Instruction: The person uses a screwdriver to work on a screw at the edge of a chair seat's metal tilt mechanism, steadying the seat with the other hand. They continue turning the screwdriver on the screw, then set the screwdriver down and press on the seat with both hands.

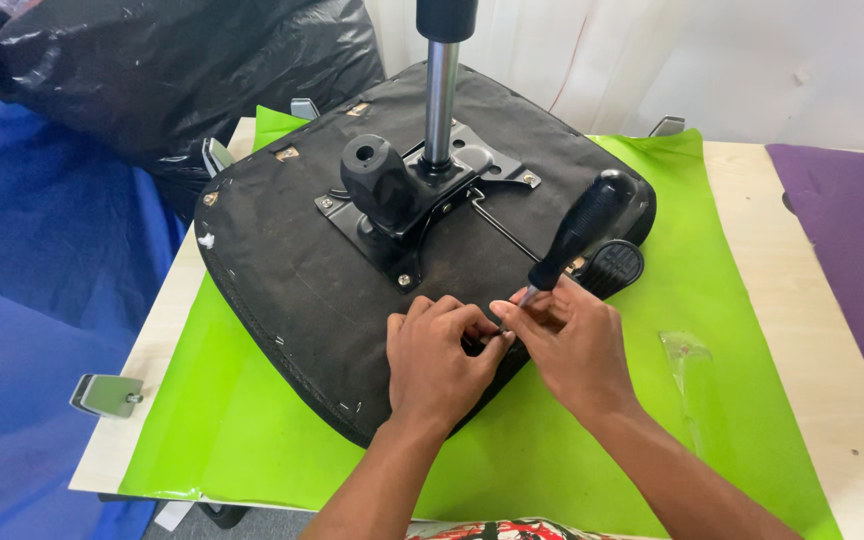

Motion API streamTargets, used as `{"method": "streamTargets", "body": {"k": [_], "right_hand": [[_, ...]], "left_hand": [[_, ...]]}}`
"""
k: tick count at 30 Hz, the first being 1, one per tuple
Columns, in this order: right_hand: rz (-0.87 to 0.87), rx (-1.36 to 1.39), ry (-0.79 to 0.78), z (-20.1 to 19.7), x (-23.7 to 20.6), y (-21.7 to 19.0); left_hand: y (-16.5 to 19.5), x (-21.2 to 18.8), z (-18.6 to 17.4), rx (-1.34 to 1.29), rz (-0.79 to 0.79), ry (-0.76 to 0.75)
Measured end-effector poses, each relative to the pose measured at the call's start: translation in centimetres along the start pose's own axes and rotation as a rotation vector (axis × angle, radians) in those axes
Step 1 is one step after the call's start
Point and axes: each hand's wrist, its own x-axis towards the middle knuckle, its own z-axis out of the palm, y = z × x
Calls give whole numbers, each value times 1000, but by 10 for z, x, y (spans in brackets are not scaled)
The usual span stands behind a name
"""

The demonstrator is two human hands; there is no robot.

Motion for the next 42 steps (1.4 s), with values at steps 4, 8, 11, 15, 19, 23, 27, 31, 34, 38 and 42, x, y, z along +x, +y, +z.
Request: {"method": "streamTargets", "body": {"k": [4, 8, 11, 15, 19, 23, 27, 31, 34, 38, 42], "right_hand": [[-5, 187, -105, 0, -1, 1], [-29, 273, -176, 0, 0, 3], [-31, 237, -193, 0, 1, 3], [-37, 301, -213, 0, 3, 3], [-71, 230, -202, -3, 2, 1], [-9, 175, -117, -2, -1, -2], [58, -7, -38, -1, 0, -2], [-65, 197, -105, -1, 2, -1], [-47, 222, -117, 0, 2, -3], [0, 66, -64, 2, 1, -8], [40, -52, -3, 1, 2, -10]], "left_hand": [[0, 0, 1, 15, 15, 14], [-1, 0, 2, 11, 34, 42], [0, 0, 2, 2, 20, 37], [0, 0, 1, 0, 30, 36], [0, 0, 1, 2, 3, 15], [1, -1, 0, 3, 7, 22], [1, 0, -1, -2, 24, 33], [2, 1, -1, 10, 1, 6], [2, 1, -1, 13, 5, 16], [1, 0, -1, 13, 15, 14], [0, 1, -1, 10, 6, 5]]}}
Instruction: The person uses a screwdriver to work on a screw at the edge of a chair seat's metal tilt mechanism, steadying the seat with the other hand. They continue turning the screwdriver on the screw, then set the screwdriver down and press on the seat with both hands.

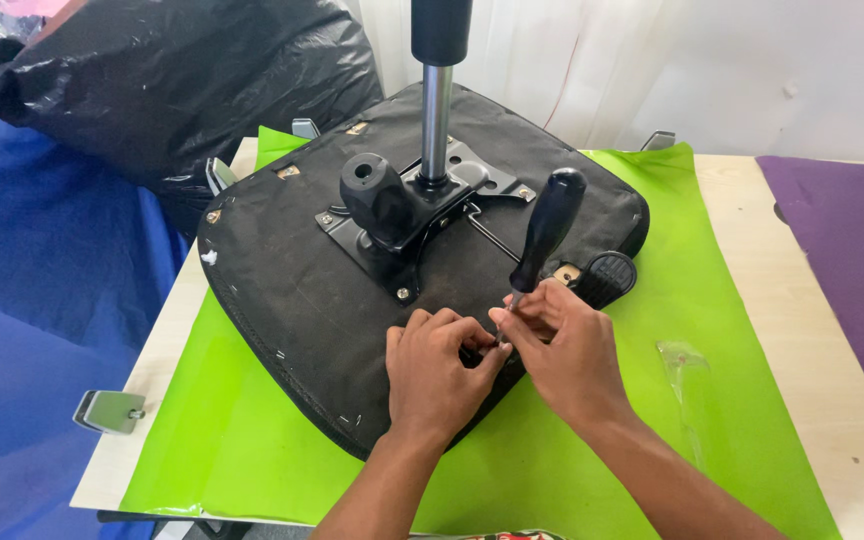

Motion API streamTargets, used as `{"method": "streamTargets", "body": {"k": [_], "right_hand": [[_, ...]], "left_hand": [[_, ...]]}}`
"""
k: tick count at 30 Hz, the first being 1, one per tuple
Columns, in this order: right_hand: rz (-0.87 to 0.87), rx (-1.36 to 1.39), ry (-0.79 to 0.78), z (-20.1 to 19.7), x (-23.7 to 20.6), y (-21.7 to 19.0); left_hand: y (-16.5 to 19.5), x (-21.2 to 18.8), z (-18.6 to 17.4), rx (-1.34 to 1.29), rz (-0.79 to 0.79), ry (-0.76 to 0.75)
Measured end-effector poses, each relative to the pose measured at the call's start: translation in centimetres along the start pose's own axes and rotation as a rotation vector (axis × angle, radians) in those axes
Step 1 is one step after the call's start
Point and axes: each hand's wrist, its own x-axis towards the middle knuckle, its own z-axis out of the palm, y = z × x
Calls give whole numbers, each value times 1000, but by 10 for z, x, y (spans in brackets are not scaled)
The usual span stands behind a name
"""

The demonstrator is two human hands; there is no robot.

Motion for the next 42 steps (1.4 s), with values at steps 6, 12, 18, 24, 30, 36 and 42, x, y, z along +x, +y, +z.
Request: {"method": "streamTargets", "body": {"k": [6, 12, 18, 24, 30, 36, 42], "right_hand": [[-203, 272, -85, -1, -3, 6], [-69, 38, 8, 1, -2, 4], [-248, 203, -75, 0, -2, 5], [-60, 52, -14, -1, 0, 4], [-107, 160, -16, 1, -1, 3], [-85, 306, -17, 5, -5, 10], [-48, 100, 13, 2, -3, 11]], "left_hand": [[1, 0, 0, 3, 0, 14], [1, 1, -1, 23, -24, -24], [1, 0, -1, 4, -3, -9], [2, 2, -2, 4, -63, -79], [1, 1, -2, 1, -19, -30], [-1, 0, 1, 1, 25, 24], [-1, 1, 0, 2, 6, -3]]}}
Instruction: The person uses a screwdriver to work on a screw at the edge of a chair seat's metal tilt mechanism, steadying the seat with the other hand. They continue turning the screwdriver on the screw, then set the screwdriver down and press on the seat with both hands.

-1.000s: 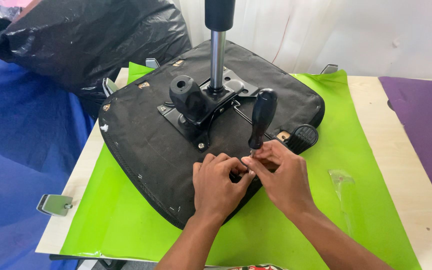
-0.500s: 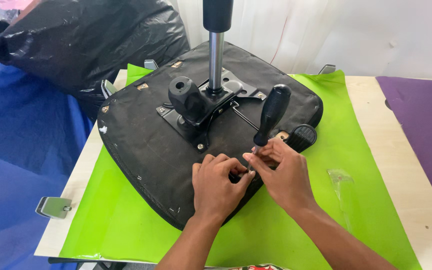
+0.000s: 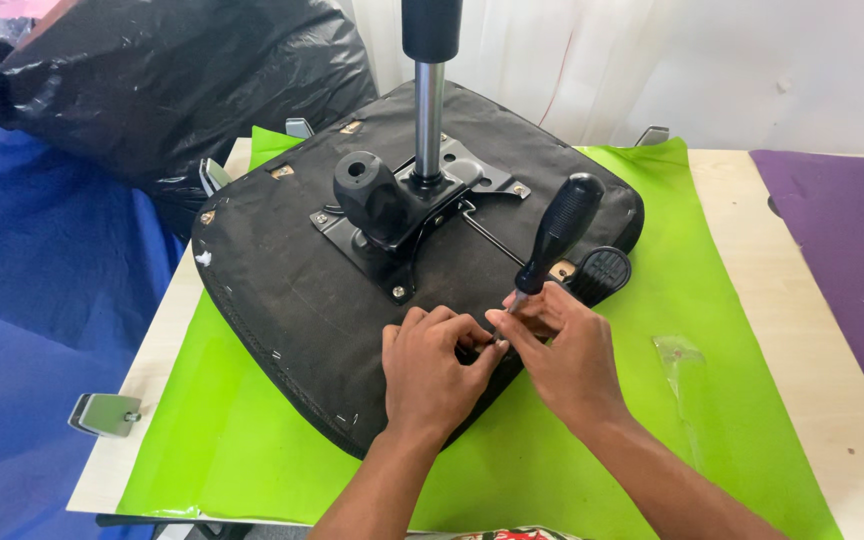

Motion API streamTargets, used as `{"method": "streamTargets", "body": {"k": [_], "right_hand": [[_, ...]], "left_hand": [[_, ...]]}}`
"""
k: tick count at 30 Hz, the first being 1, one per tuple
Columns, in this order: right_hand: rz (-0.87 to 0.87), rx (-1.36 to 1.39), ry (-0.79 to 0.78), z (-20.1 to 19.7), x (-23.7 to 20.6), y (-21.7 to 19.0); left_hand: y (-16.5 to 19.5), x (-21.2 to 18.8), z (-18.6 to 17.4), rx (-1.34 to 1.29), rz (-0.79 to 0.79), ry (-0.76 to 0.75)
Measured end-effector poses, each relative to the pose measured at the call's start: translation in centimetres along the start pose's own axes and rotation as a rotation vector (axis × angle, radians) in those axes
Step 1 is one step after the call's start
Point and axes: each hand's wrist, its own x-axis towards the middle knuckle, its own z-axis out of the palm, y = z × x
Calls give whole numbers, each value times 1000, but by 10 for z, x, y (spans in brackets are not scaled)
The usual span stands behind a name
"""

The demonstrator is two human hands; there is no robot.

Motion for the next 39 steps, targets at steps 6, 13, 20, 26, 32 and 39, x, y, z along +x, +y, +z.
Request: {"method": "streamTargets", "body": {"k": [6, 13, 20, 26, 32, 39], "right_hand": [[-172, 207, -114, 1, -5, 1], [-47, -43, 5, 2, -1, -3], [-162, 168, -59, 2, -6, 1], [-86, -4, 23, 2, -1, 3], [-146, 50, 17, 3, 0, 4], [-96, 42, 31, 1, 0, 5]], "left_hand": [[1, 0, 1, 16, 4, 6], [0, 0, 1, 1, -3, -1], [0, -1, 1, 3, 11, 15], [0, 0, 1, -5, 2, 18], [0, 0, -1, -7, 19, 21], [1, 0, -2, -7, 15, 9]]}}
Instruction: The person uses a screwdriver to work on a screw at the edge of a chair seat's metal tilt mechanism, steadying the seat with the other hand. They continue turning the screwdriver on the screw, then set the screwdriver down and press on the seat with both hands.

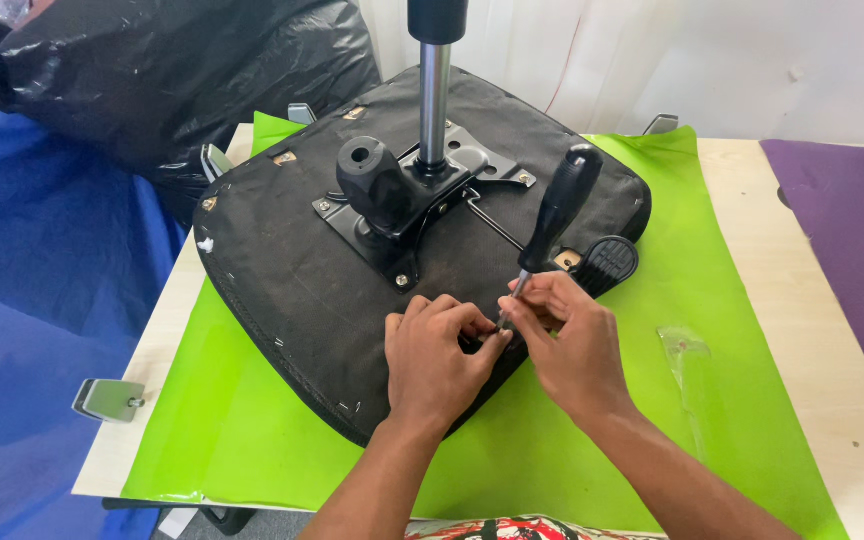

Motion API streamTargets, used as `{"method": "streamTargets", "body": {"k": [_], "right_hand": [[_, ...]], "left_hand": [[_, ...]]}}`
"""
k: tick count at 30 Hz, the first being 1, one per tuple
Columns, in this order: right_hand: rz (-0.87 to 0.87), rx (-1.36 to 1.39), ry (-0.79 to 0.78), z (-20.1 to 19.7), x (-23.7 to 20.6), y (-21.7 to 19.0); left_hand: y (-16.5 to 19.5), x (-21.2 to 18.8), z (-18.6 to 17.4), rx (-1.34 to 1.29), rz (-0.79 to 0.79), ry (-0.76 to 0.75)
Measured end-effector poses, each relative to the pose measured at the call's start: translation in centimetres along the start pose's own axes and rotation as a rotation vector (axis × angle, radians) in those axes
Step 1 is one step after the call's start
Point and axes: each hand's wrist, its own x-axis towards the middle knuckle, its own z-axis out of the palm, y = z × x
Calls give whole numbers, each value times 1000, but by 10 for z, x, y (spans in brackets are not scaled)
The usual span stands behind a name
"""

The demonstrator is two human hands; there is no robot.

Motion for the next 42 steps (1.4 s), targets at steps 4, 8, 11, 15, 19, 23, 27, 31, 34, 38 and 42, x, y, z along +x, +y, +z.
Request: {"method": "streamTargets", "body": {"k": [4, 8, 11, 15, 19, 23, 27, 31, 34, 38, 42], "right_hand": [[48, -91, -22, 1, 3, -2], [-14, 170, -88, 3, 0, 0], [13, 229, -94, 3, -1, 1], [42, 50, -47, 1, -1, 0], [78, 18, -67, 0, 0, -1], [-7, 265, -126, 2, 0, -2], [-19, 105, -64, 3, 2, -4], [47, -68, -30, 3, 4, -7], [23, 21, -71, 3, 3, -7], [-14, 262, -140, 2, 4, -4], [45, 126, -94, 2, 4, -3]], "left_hand": [[0, 1, 0, 15, -40, -39], [0, 0, 1, 13, -12, -4], [-1, 0, 3, 19, 3, 14], [-2, 0, 3, -3, 2, 14], [-1, 0, 3, 11, -15, -2], [-1, 0, 3, 20, -12, -9], [-1, 0, 2, 19, -10, -11], [-1, 0, 2, 0, 4, 12], [-2, 0, 2, -2, -7, 2], [-1, 0, 3, 11, 4, 7], [-1, -1, 3, 6, 5, 26]]}}
